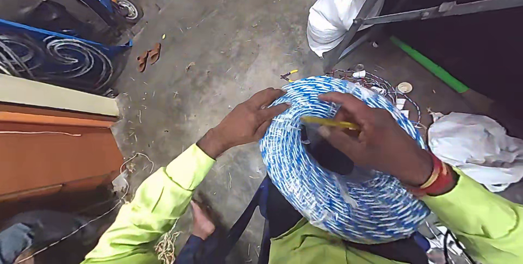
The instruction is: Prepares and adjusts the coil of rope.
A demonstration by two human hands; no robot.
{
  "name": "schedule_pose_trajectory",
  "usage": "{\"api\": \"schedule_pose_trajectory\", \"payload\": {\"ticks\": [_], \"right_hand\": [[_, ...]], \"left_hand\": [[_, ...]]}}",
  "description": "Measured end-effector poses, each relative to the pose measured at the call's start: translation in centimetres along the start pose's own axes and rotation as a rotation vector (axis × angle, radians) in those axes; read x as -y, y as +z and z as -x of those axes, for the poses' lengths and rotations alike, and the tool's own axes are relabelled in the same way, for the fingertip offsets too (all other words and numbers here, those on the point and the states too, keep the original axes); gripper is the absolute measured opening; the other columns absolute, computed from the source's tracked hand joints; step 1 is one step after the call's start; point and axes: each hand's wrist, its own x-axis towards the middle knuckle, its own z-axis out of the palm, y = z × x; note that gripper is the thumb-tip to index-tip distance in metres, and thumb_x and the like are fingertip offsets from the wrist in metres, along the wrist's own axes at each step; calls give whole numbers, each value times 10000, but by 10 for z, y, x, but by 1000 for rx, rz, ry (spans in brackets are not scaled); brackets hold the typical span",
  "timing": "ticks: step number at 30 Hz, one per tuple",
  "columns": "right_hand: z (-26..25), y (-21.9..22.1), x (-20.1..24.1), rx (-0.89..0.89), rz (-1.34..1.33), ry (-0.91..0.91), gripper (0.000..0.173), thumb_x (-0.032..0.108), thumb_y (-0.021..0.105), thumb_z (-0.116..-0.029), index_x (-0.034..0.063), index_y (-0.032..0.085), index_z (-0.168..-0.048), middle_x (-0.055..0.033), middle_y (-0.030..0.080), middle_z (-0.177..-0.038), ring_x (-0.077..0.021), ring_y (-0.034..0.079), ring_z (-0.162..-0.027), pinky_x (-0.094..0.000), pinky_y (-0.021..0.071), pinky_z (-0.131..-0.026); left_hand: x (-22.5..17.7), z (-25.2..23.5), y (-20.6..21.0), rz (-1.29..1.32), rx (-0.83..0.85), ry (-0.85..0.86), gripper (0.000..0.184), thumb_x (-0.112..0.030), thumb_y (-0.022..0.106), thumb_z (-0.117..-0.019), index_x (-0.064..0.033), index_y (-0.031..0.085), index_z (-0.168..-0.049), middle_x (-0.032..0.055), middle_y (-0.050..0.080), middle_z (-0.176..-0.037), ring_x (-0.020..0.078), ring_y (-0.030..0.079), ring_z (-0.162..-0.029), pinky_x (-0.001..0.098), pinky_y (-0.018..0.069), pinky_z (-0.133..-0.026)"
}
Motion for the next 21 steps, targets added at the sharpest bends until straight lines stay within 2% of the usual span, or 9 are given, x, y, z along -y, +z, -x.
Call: {"api": "schedule_pose_trajectory", "payload": {"ticks": [4, 6, 8, 11, 12, 13, 15, 18, 21], "right_hand": [[-6, -11, 4, 38, -69, 54, 304, 315, 458, -1025, 165, 628, -1228, 102, 540, -729, 13, 464, -541, -195, 414, -465], [-6, -12, 0, 18, -68, 77, 316, 305, 454, -1059, 157, 649, -1257, 77, 596, -809, 1, 515, -608, -210, 458, -526], [-6, -11, -6, 8, -65, 81, 360, 303, 465, -1070, 139, 632, -1344, 47, 653, -905, -13, 563, -675, -224, 503, -591], [-9, -9, -8, -7, -78, 86, 349, 281, 499, -1063, 137, 635, -1351, 37, 668, -907, -13, 566, -662, -206, 496, -577], [-10, -8, -8, -10, -69, 81, 344, 274, 510, -1061, 137, 642, -1348, 32, 680, -937, -9, 576, -681, -197, 503, -596], [-11, -6, -9, -12, -49, 72, 340, 276, 518, -1060, 133, 650, -1339, 22, 695, -969, -5, 591, -706, -191, 516, -622], [-12, -4, -9, -17, -1, 74, 342, 296, 517, -1062, 133, 656, -1330, 12, 701, -968, -12, 599, -713, -209, 525, -634], [-13, -5, -9, -32, -58, 141, 328, 285, 510, -1068, 146, 655, -1327, 23, 670, -879, -31, 569, -637, -224, 490, -552], [-11, -6, -11, -61, -183, 194, 315, 270, 504, -1074, 135, 657, -1314, 22, 661, -848, -51, 562, -601, -213, 479, -511]], "left_hand": [[-4, 5, -11, -174, 14, 64, 301, -144, 544, -1031, -39, 697, -1268, 202, 630, -1333, 332, 578, -1311, 428, 486, -1101], [-3, 3, -14, -251, 0, 114, 232, -136, 550, -1038, -42, 719, -1167, 153, 685, -1181, 307, 643, -1147, 425, 546, -916], [-3, 2, -14, -283, -28, 131, 202, -117, 538, -1036, -41, 716, -1093, 146, 702, -1097, 313, 658, -1071, 428, 532, -821], [-3, 3, -9, -194, -86, 67, 198, -132, 504, -1041, -27, 670, -1070, 160, 676, -1115, 307, 639, -1118, 410, 530, -915], [-3, 2, -8, -131, -112, 43, 210, -121, 511, -1034, -6, 648, -1146, 182, 661, -1183, 312, 630, -1161, 405, 526, -975], [-4, 0, -9, -104, -84, 9, 311, -101, 526, -1023, -9, 596, -1312, 194, 611, -1325, 321, 606, -1225, 409, 520, -1024], [-8, -14, -15, -195, 44, -1, 553, -100, 572, -983, -107, 469, -1526, 179, 499, -1507, 346, 617, -1161, 435, 557, -887], [-10, -27, -16, -400, 199, 106, 506, -84, 557, -975, -173, 552, -1474, 94, 500, -1534, 330, 591, -1142, 443, 486, -757], [-7, -26, -22, -525, 142, 268, 299, -57, 458, -1052, -91, 678, -1251, 109, 668, -1260, 308, 621, -1116, 443, 476, -835]]}}
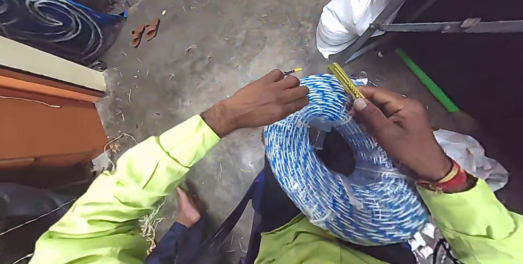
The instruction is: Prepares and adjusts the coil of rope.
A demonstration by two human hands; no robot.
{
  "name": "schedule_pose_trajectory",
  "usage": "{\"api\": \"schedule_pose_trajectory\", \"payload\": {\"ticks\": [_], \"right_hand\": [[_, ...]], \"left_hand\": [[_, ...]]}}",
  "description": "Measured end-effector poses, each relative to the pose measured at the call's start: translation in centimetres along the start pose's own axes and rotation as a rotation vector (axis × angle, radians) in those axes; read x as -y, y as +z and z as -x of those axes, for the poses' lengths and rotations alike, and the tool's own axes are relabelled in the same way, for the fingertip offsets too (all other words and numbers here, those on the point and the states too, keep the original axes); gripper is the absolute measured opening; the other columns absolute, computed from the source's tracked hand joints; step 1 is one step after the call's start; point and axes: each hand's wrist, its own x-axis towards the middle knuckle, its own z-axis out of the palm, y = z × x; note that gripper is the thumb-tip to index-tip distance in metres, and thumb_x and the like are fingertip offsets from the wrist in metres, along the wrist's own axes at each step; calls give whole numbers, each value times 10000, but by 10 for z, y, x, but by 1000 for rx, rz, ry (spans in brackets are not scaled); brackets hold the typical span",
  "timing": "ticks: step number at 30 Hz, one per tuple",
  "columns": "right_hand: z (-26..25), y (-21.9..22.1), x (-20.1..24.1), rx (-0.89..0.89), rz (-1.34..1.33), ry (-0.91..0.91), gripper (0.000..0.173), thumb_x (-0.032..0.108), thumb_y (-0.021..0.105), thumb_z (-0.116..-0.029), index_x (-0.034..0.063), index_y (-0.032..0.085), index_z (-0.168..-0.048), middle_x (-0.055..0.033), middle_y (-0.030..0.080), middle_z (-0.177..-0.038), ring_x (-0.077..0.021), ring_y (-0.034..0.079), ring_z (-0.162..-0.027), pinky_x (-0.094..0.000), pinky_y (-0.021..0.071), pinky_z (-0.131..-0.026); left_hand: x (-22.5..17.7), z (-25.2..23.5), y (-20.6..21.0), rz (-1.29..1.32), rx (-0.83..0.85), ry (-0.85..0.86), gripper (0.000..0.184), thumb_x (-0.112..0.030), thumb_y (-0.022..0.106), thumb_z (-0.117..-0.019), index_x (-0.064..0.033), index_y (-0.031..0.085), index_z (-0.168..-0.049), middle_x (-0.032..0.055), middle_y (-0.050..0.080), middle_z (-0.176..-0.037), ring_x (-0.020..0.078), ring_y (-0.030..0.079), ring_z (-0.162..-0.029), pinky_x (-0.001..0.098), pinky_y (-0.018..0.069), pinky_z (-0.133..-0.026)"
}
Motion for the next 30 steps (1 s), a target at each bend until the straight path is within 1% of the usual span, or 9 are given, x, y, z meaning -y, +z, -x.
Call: {"api": "schedule_pose_trajectory", "payload": {"ticks": [6, 10, 13, 15, 18, 21, 25, 28, 30], "right_hand": [[-2, 3, -5, -20, -89, -7, 296, 247, 514, -1071, 107, 663, -1285, 23, 619, -783, -46, 496, -530, -193, 419, -449], [-1, 5, -9, -17, -54, -43, 323, 263, 517, -1066, 112, 661, -1313, 31, 643, -812, -37, 529, -571, -204, 454, -491], [0, 6, -10, -32, -37, -69, 332, 276, 503, -1071, 103, 659, -1307, 36, 643, -822, -32, 540, -587, -200, 463, -504], [1, 4, -10, -37, -53, -56, 333, 272, 500, -1074, 104, 658, -1314, 30, 641, -825, -41, 533, -578, -202, 458, -494], [-2, 2, -10, -29, -98, -27, 332, 269, 503, -1071, 109, 655, -1318, 22, 642, -818, -47, 519, -554, -204, 445, -475], [-2, 4, -7, -7, -138, 8, 323, 255, 506, -1075, 111, 654, -1324, 19, 626, -802, -50, 492, -526, -193, 419, -444], [-2, 5, -8, -17, -123, -23, 327, 244, 508, -1077, 101, 646, -1337, 11, 643, -823, -57, 518, -547, -200, 442, -464], [-2, 3, -8, -16, -96, -42, 329, 246, 493, -1082, 93, 644, -1330, 8, 636, -810, -59, 515, -543, -207, 437, -457], [0, 2, -8, -10, -105, -39, 325, 236, 489, -1084, 86, 644, -1327, 4, 629, -795, -63, 503, -531, -207, 421, -447]], "left_hand": [[23, 8, -10, 241, -46, -218, 191, -36, 617, -917, -38, 659, -1103, 180, 677, -997, 390, 645, -989, 536, 509, -824], [81, 26, -29, 316, -359, -880, 286, -56, 409, -1052, 97, 544, -1251, 235, 660, -1106, 313, 667, -1040, 457, 533, -933], [156, 62, -40, 682, -1057, -1561, 204, -122, 369, -1069, -34, 516, -1181, 76, 605, -926, 132, 622, -757, 319, 568, -677], [173, 83, -42, 508, -1046, -1737, 378, -77, 463, -1003, -25, 437, -1377, 102, 585, -1155, 138, 627, -958, 314, 561, -791], [140, 76, -37, 281, -466, -1569, 1014, -74, 673, -869, 56, -10, -1608, 283, 281, -1621, 345, 403, -1460, 456, 364, -1187], [87, 55, -15, 238, -204, -1206, 799, -137, 675, -916, 15, 277, -1592, 349, 260, -1606, 519, 307, -1469, 692, 275, -1161], [22, 25, 10, 629, -196, -641, 542, -330, 527, -1052, -32, 489, -1504, 159, 509, -1531, 245, 482, -1427, 449, 374, -1206], [-18, 7, 6, 412, 70, -479, 697, -685, 493, -954, -261, 529, -1507, 182, 501, -1467, 349, 551, -1264, 539, 512, -927], [-26, 10, 7, 285, 8, -420, 469, -493, 534, -1023, -212, 663, -1376, 180, 597, -1193, 331, 631, -951, 457, 540, -664]]}}
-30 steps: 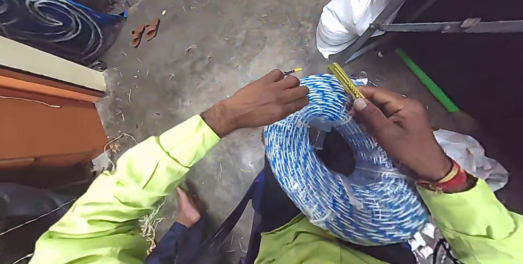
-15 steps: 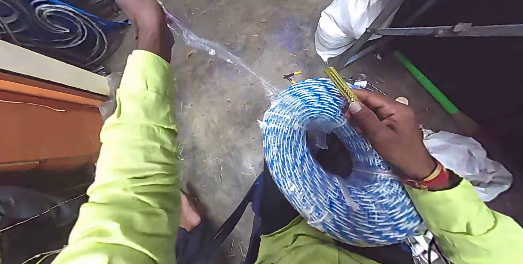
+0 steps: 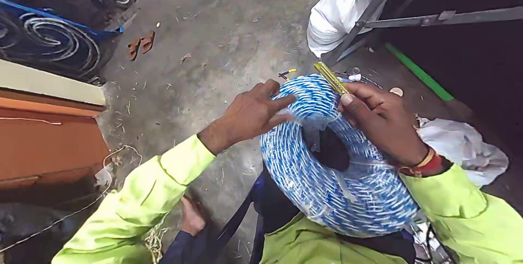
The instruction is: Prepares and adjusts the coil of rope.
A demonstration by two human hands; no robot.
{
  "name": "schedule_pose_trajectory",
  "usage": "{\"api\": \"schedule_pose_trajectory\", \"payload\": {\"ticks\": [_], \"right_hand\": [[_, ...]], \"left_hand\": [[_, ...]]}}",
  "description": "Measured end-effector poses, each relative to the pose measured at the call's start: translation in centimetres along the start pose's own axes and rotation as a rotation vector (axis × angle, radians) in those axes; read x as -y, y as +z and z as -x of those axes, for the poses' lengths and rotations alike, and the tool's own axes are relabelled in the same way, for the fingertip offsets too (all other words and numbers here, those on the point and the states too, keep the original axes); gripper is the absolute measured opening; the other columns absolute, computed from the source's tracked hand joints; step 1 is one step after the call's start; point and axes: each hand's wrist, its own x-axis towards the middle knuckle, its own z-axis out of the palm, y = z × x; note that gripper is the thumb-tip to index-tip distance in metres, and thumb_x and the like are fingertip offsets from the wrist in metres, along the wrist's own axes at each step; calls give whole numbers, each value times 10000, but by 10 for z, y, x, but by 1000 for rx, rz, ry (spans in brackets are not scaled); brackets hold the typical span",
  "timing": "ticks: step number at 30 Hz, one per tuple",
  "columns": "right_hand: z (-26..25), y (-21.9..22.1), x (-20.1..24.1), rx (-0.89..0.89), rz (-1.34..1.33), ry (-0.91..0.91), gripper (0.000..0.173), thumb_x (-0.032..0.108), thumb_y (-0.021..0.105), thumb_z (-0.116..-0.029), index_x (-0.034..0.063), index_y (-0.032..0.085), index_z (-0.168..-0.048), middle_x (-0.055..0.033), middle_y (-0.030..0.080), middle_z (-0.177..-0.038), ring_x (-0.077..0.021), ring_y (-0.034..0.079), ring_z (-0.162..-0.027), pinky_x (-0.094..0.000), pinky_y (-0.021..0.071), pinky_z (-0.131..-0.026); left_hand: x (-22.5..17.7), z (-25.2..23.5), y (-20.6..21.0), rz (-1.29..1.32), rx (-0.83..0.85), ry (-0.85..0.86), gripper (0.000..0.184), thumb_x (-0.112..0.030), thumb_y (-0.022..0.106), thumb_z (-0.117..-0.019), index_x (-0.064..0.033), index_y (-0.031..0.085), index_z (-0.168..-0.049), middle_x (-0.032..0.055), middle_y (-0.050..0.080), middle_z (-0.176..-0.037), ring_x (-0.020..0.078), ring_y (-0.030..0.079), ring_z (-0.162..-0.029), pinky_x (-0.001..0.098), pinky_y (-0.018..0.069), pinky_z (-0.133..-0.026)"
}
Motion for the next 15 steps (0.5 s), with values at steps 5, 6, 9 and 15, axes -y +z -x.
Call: {"api": "schedule_pose_trajectory", "payload": {"ticks": [5, 6, 9, 15], "right_hand": [[1, 0, 2, -17, 13, 16, 296, 227, 497, -1078, 98, 669, -1281, 14, 622, -763, -53, 493, -515, -208, 411, -441], [1, 0, 3, -21, -4, 27, 289, 221, 504, -1079, 96, 674, -1277, 7, 621, -757, -61, 489, -511, -216, 410, -441], [5, -1, 2, -23, -54, 29, 274, 201, 515, -1075, 102, 672, -1277, 12, 619, -756, -54, 493, -521, -203, 416, -449], [7, -4, 4, -48, -155, 76, 281, 217, 491, -1088, 96, 632, -1299, -1, 645, -797, -55, 517, -524, -187, 426, -448]], "left_hand": [[-5, 13, -11, 93, -166, 108, 207, -79, 584, -992, 2, 735, -1107, 136, 678, -950, 228, 687, -768, 362, 583, -642], [-6, 13, -25, 222, -233, -24, 207, -81, 547, -1026, 15, 721, -1084, 112, 672, -945, 186, 667, -790, 335, 578, -699], [28, -11, -102, 720, -740, -473, 245, -132, 438, -1083, -113, 616, -915, -80, 634, -712, 28, 601, -598, 219, 554, -586], [184, 11, -226, 822, -1666, -728, 273, -29, 307, -1103, 12, 463, -1323, 128, 590, -1082, 148, 627, -921, 290, 570, -833]]}}
